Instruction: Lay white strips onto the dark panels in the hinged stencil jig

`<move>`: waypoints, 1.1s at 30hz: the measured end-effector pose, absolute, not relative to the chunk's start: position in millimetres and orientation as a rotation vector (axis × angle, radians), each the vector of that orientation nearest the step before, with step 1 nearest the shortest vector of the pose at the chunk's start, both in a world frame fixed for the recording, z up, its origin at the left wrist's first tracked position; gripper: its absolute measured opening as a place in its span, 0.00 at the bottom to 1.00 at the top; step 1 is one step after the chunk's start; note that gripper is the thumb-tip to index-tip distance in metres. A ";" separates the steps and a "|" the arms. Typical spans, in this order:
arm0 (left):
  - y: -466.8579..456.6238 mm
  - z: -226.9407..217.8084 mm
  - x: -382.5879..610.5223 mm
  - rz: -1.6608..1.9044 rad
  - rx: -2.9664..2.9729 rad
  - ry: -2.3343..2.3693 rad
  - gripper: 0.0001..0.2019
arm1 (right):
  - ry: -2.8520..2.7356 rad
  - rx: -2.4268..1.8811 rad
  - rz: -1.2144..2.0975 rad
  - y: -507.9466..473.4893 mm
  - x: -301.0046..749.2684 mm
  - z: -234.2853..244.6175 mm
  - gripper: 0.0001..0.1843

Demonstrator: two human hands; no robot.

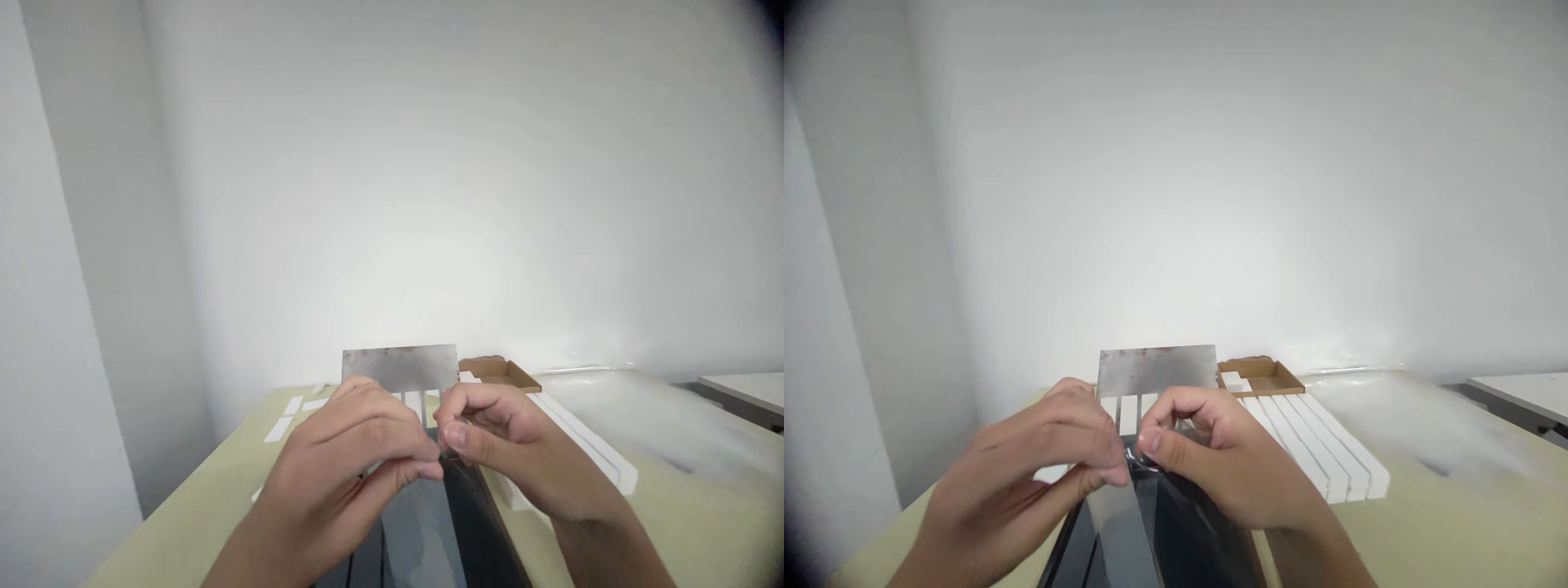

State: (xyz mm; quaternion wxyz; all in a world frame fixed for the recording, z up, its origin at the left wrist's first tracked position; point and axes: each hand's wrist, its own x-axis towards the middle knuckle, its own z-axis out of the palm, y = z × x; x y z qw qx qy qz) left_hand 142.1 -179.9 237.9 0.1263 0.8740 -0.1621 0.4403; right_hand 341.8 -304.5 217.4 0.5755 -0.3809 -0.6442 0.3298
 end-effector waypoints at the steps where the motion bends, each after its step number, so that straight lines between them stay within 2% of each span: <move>1: -180.1 237.9 142.3 1.289 2.542 -0.466 0.13 | -1.507 -0.893 0.775 -304.4 342.1 216.9 0.11; 4: -180.5 238.5 143.2 1.326 2.572 -0.458 0.16 | -1.498 -0.904 0.782 -304.1 343.1 215.2 0.11; 8: -180.8 239.1 144.7 1.366 2.598 -0.469 0.14 | -1.491 -0.913 0.781 -304.0 344.7 214.4 0.12; 16: -182.3 235.7 140.3 1.271 2.612 -0.413 0.15 | -1.503 -0.922 0.732 -308.6 342.8 216.7 0.12; 33: -198.8 238.4 116.3 1.278 2.707 -0.363 0.25 | -1.472 -0.954 0.655 -326.6 351.6 218.1 0.13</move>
